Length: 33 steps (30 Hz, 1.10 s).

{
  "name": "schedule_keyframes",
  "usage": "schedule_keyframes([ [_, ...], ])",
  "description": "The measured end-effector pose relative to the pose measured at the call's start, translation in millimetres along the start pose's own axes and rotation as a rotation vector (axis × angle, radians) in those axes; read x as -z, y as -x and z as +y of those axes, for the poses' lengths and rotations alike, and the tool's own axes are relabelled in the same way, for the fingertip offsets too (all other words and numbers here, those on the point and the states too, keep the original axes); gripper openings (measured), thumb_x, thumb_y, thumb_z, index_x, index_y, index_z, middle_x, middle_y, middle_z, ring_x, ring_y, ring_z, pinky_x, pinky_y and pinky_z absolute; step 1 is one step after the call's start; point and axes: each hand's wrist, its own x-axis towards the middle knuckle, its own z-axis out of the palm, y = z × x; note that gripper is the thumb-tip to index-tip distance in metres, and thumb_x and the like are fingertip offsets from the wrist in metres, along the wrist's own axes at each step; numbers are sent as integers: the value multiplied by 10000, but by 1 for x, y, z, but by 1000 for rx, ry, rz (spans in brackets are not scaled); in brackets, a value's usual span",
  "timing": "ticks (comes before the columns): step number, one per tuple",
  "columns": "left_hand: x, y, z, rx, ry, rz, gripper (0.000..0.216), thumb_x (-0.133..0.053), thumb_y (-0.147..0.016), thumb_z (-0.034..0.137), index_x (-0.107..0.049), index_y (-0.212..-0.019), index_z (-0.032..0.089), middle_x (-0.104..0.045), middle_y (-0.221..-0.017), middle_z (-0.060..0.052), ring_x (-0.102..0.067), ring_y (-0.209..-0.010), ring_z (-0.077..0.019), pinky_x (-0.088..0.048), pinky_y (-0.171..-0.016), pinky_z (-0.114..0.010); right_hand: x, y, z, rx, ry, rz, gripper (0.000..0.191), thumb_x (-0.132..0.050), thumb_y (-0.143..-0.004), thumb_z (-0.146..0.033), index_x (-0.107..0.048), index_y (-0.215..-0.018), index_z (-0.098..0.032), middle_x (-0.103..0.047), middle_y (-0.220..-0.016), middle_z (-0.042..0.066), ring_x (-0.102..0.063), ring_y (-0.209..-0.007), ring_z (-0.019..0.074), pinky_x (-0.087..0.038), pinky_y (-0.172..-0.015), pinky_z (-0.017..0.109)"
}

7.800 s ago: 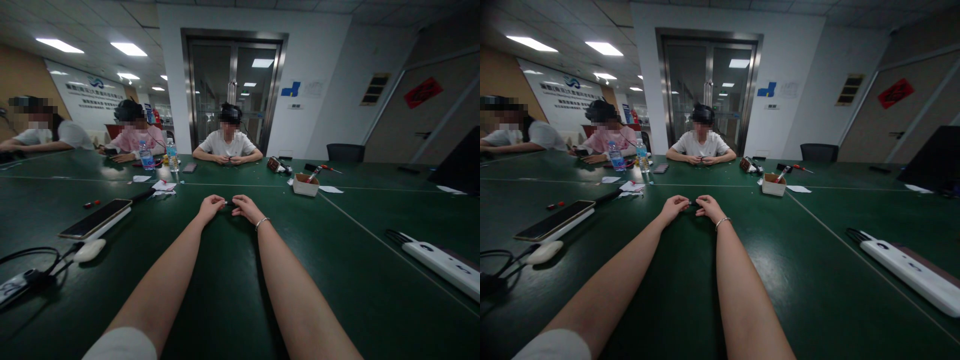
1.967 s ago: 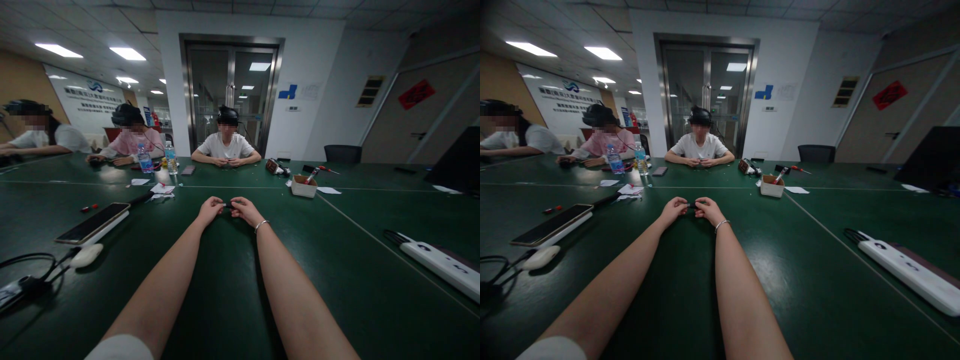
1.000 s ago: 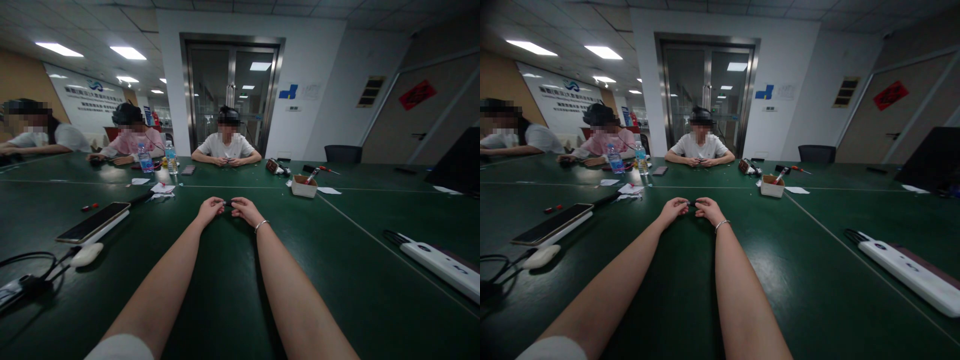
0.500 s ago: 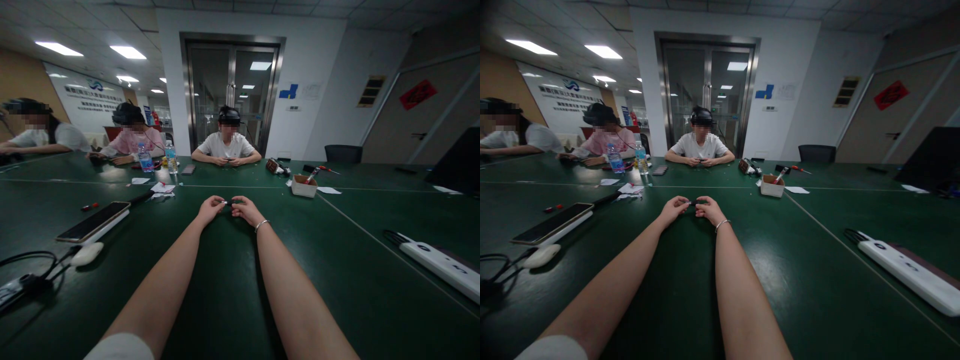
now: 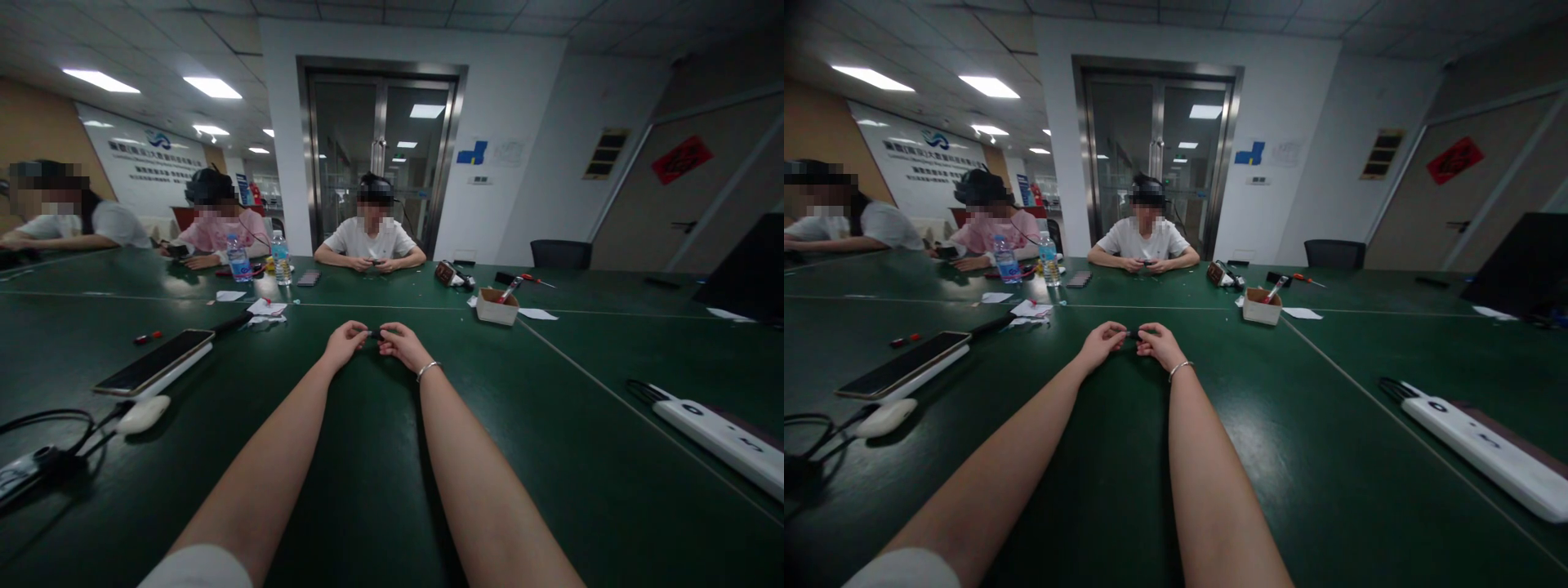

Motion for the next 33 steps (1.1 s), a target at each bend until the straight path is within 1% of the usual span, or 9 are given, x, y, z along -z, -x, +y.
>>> schedule_keyframes([
  [4, 0, -1, -1, 13, -15, -5, 265, -653, -689, 360, -620, -843, 147, -604, -651, -16, -563, -586, -106, -467, -587, -244, 0, 0, 0, -13, -5, 17, 183, -617, -789, -113, -536, -950, -140, -612, -614, 3, -601, -484, 89, -550, -511, 227],
  [9, 2, 2, 5, 5, -89, -5, 259, -681, -662, 263, -629, -886, 144, -604, -621, -3, -543, -540, -98, -448, -569, -235, -2, 1, -1, -20, -16, 36, 167, -574, -806, -72, -532, -960, -122, -630, -672, 26, -599, -476, 81, -544, -508, 213],
  [14, -1, 3, 7, 52, -5, 8, 250, -687, -662, 259, -625, -864, 124, -622, -648, -20, -551, -556, -97, -456, -584, -242, -2, 0, -1, -16, -21, 43, 162, -597, -789, -75, -545, -936, -120, -643, -747, 43, -601, -481, 80, -549, -516, 226],
  [17, -2, 1, 6, 85, 44, 26, 230, -679, -677, 289, -617, -820, 120, -615, -631, -20, -556, -571, -99, -455, -571, -234, -1, -1, 0, -10, -12, 42, 165, -607, -798, -118, -541, -949, -127, -639, -703, 37, -601, -486, 88, -551, -520, 237],
  [21, -3, -1, 6, 112, 50, 52, 214, -655, -703, 305, -613, -793, 116, -605, -626, -18, -551, -573, -94, -447, -557, -221, 0, -1, 1, 9, 5, 38, 183, -581, -825, -152, -523, -999, -143, -613, -614, 10, -594, -484, 91, -545, -509, 232],
  [26, -2, -2, 5, 122, 44, 54, 225, -660, -698, 319, -617, -795, 121, -609, -637, -18, -550, -572, -97, -443, -556, -225, 0, 1, 1, 22, 14, 3, 242, -624, -781, -131, -532, -1002, -161, -619, -661, 3, -597, -506, 81, -555, -530, 234],
  [33, -1, -3, 3, 115, -1, 22, 217, -647, -709, 318, -622, -798, 122, -611, -636, -18, -552, -568, -100, -443, -545, -223, -1, 1, 0, 6, 28, -13, 231, -607, -772, -83, -541, -980, -160, -617, -674, -2, -600, -515, 74, -557, -534, 220],
])
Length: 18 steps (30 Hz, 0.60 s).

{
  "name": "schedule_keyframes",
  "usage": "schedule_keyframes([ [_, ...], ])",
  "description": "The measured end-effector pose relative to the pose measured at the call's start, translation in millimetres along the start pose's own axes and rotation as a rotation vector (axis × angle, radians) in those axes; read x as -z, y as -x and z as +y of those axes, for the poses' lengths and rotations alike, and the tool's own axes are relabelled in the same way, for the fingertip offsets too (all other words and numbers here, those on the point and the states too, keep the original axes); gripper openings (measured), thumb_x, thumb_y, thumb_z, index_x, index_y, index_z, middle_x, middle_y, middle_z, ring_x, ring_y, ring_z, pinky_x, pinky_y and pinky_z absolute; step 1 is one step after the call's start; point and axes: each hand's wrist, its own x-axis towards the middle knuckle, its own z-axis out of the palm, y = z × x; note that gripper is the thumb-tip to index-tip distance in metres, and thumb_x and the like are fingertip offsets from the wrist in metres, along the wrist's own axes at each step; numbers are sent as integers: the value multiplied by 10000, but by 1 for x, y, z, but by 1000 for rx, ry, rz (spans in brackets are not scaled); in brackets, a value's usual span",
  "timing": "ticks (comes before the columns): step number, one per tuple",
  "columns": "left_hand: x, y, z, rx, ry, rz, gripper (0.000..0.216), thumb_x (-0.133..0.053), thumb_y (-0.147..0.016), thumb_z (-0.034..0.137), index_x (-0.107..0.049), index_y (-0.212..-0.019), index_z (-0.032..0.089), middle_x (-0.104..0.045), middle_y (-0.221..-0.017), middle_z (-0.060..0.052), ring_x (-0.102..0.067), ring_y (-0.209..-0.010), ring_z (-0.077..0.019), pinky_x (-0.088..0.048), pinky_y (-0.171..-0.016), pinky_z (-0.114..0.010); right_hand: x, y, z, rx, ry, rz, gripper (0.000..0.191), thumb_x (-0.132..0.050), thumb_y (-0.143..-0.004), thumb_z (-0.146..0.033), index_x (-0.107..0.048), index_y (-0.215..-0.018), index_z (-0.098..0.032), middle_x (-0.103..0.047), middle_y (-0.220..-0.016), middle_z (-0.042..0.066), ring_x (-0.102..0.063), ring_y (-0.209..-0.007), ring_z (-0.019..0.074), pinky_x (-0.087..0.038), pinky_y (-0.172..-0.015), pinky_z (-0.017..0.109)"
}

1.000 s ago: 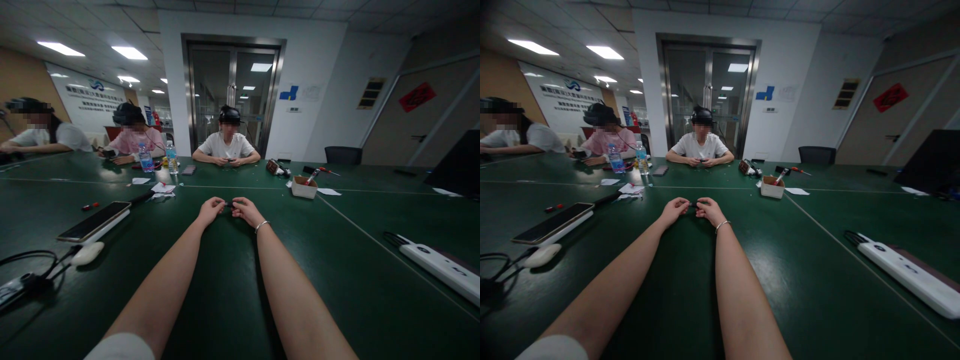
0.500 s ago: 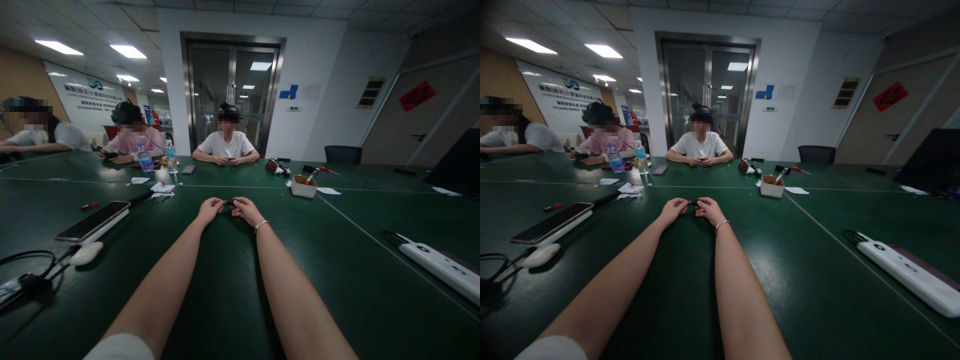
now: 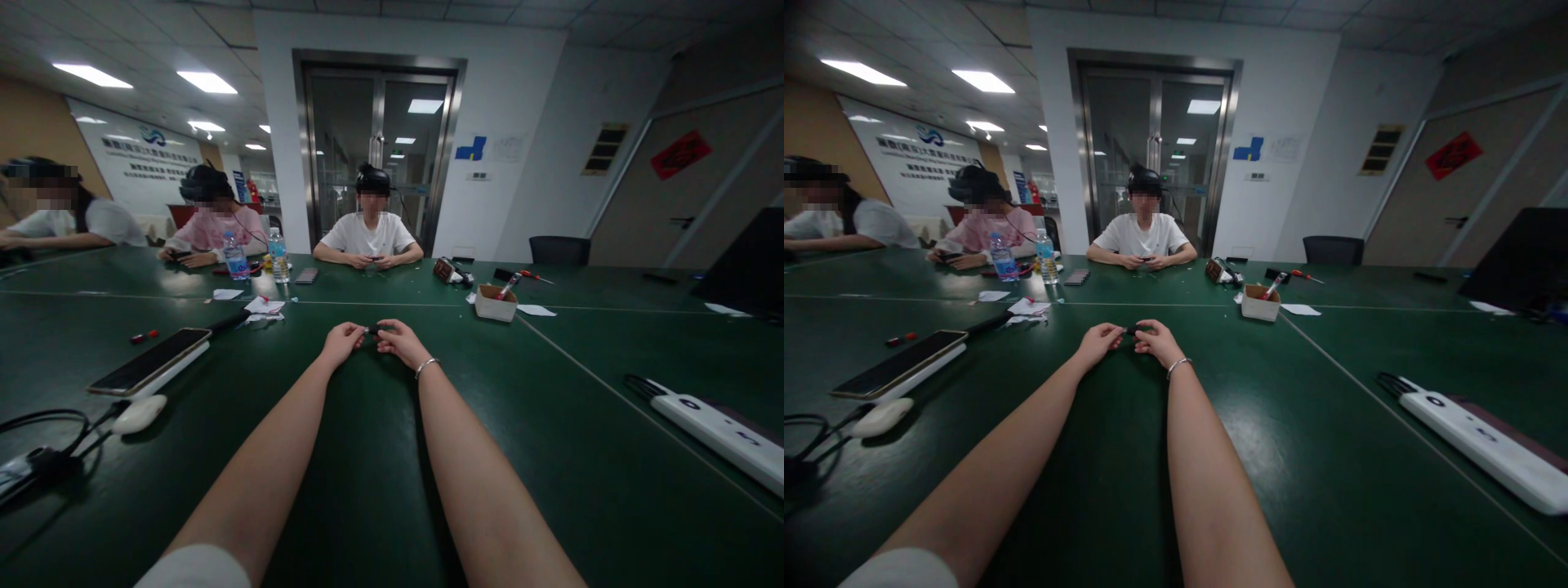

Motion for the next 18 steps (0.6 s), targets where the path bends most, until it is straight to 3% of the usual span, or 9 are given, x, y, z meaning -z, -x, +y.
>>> schedule_keyframes([
  [18, 0, 1, 2, -17, -120, 14, 289, -590, -729, 428, -581, -642, 152, -554, -526, 3, -492, -465, -94, -392, -477, -219, 2, -2, 3, 14, 16, -14, 264, -620, -754, -60, -549, -989, -157, -627, -692, 14, -598, -533, 82, -555, -542, 219],
])
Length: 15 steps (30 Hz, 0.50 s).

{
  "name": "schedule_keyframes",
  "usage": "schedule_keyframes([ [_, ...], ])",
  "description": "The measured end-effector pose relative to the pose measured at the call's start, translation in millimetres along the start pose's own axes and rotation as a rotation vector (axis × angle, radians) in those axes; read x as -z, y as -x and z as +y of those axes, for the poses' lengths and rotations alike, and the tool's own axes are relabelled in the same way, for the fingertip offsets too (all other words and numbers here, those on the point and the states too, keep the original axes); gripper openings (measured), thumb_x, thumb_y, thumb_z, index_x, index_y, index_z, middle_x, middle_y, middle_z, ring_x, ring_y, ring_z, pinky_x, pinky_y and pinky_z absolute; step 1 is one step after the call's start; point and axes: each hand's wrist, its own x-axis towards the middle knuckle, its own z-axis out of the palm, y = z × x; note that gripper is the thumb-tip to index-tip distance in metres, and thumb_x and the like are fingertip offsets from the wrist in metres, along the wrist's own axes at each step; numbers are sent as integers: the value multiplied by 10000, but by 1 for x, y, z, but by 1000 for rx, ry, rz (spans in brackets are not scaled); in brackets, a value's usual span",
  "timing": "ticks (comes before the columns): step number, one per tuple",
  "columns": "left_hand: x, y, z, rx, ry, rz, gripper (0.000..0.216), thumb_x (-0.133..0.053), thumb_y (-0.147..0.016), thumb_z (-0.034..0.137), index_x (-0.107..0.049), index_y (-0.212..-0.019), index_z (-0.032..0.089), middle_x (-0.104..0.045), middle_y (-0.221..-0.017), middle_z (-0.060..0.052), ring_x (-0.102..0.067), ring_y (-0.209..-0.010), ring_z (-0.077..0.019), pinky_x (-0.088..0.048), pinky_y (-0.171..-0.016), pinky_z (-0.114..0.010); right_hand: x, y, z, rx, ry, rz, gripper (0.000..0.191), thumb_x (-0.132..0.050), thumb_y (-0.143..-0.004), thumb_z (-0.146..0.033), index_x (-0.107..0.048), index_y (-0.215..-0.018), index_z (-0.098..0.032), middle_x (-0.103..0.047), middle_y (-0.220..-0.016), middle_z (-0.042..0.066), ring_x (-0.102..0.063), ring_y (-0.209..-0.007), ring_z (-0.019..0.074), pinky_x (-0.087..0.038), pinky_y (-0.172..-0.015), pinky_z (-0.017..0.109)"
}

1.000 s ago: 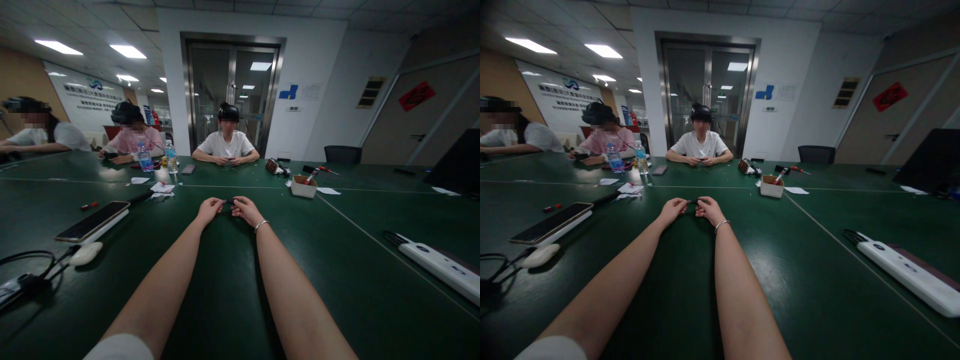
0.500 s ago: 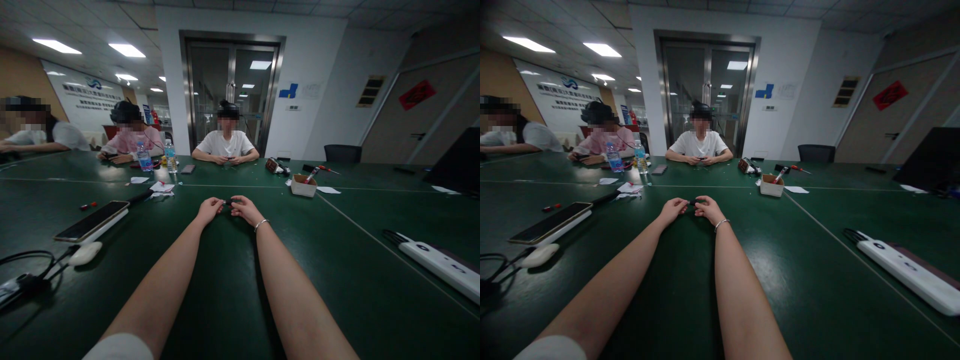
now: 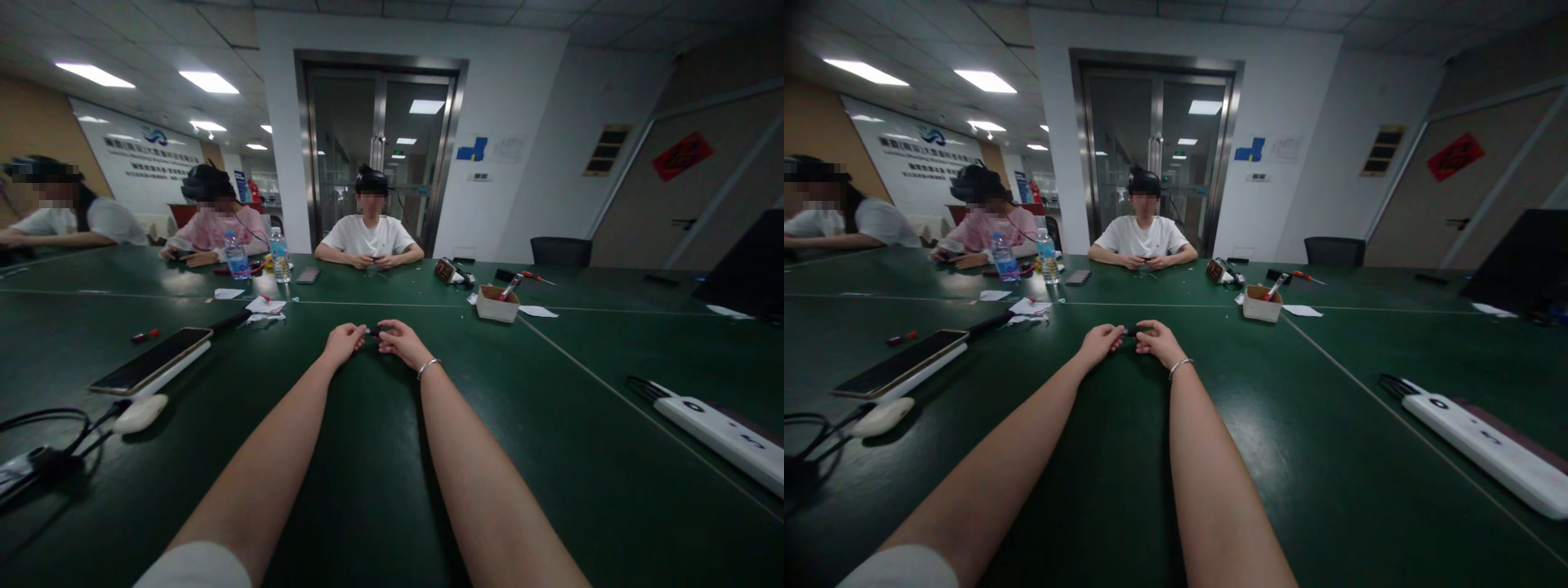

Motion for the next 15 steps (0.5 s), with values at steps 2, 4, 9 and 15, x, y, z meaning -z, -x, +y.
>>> schedule_keyframes([
  [2, 0, 0, 0, 5, -7, -6, 301, -583, -730, 439, -579, -642, 151, -545, -524, 3, -490, -466, -97, -384, -468, -218, 0, 1, 0, 3, 3, -1, 255, -604, -760, -52, -552, -988, -155, -622, -694, 10, -598, -534, 79, -554, -540, 213],
  [4, 1, 0, 0, 11, -22, -9, 314, -574, -732, 452, -578, -640, 152, -540, -524, 3, -490, -469, -100, -378, -463, -218, -1, 2, -1, 7, 5, 0, 248, -596, -763, -50, -556, -983, -156, -613, -696, 2, -595, -531, 73, -554, -538, 208],
  [9, 2, 0, -1, -3, -88, -7, 352, -543, -736, 488, -571, -607, 162, -533, -510, 3, -478, -459, -100, -364, -463, -221, -2, 3, -2, 7, 0, -4, 264, -612, -746, -58, -556, -982, -163, -605, -701, -10, -588, -529, 66, -553, -547, 208],
  [15, 4, -4, -6, -29, -189, -12, 417, -476, -752, 544, -571, -612, 164, -544, -536, 0, -486, -479, -107, -368, -496, -229, 0, 2, 0, 21, -13, -31, 288, -655, -716, -89, -563, -980, -162, -592, -665, -22, -583, -533, 71, -550, -565, 226],
])
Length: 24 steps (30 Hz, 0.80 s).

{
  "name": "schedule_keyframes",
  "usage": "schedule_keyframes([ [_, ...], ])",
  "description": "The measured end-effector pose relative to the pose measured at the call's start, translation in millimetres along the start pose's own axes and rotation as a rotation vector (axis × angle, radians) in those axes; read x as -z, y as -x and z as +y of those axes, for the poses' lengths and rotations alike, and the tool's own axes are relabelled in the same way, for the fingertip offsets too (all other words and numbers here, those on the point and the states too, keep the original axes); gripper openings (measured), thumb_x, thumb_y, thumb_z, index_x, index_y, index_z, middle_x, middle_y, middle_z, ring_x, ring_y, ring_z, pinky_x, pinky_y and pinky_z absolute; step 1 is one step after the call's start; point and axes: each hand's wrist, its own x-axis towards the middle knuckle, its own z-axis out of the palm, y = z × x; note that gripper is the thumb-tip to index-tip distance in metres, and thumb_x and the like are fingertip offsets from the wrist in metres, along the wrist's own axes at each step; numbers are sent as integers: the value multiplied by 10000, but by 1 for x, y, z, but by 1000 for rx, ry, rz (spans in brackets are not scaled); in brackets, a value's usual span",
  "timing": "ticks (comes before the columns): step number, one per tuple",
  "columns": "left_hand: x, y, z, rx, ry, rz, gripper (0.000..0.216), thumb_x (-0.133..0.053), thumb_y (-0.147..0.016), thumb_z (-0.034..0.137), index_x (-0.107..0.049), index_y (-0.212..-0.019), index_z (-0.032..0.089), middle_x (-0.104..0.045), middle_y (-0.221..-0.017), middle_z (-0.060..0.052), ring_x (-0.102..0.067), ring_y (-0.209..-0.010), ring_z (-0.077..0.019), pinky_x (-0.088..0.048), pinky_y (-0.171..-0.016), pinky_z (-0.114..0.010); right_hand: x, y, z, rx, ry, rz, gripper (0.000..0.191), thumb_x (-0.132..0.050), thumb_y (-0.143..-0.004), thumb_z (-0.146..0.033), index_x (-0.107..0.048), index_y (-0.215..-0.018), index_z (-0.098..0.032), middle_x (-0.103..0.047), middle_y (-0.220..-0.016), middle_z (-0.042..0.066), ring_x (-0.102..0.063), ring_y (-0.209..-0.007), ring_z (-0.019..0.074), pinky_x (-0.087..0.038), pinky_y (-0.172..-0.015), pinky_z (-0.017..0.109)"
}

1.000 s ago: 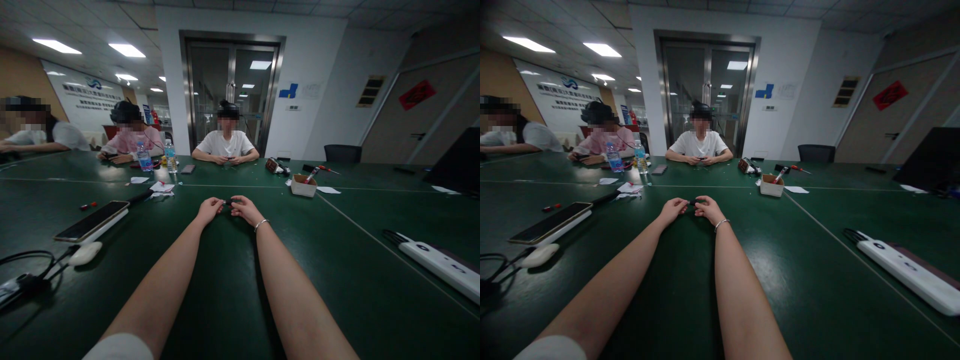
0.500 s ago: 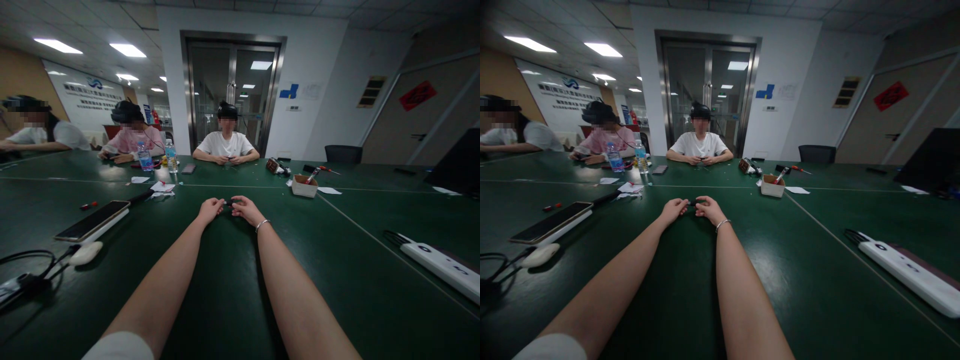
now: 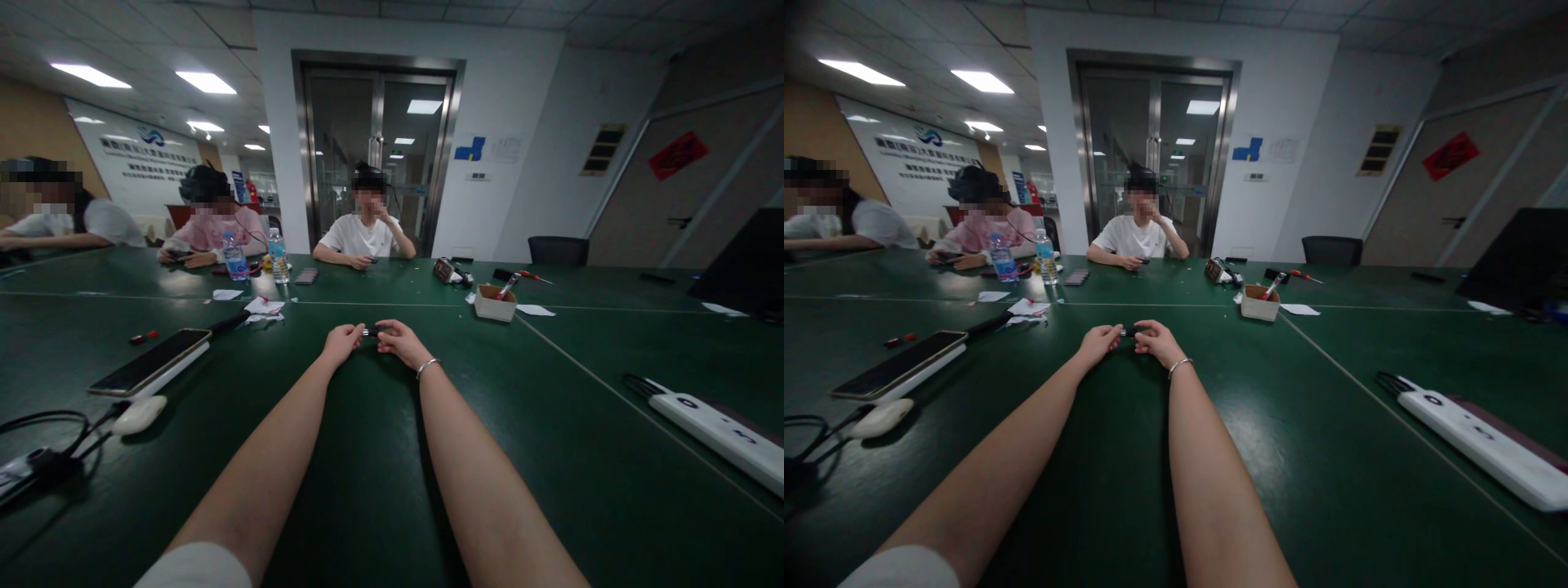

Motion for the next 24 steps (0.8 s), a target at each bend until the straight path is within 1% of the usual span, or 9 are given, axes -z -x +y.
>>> schedule_keyframes([
  [4, 1, -1, 0, -15, -72, -19, 468, -425, -761, 581, -576, -620, 161, -545, -536, 2, -489, -495, -116, -362, -521, -239, 3, -2, 3, 7, -14, -24, 315, -694, -691, -120, -574, -978, -168, -592, -677, -20, -584, -549, 74, -545, -573, 236],
  [10, 3, 4, 8, -16, -177, -17, 497, -375, -782, 581, -565, -577, 169, -530, -506, 5, -484, -496, -125, -334, -539, -250, 5, -2, 2, 7, -38, -57, 325, -714, -674, -124, -584, -968, -172, -610, -716, -4, -598, -572, 86, -541, -580, 244],
  [18, 4, 6, 12, 34, -190, -18, 492, -381, -782, 573, -543, -538, 178, -491, -463, 16, -455, -468, -126, -312, -526, -253, 4, -2, 1, -4, -34, -66, 295, -684, -690, -89, -592, -960, -163, -601, -691, -10, -604, -567, 87, -541, -581, 239],
  [24, 4, 4, 12, 62, -175, -23, 480, -388, -784, 555, -522, -512, 183, -465, -440, 20, -433, -446, -125, -303, -505, -255, 5, -2, 1, 7, -45, -85, 306, -687, -684, -95, -596, -968, -162, -603, -712, -7, -612, -574, 88, -545, -587, 241],
])
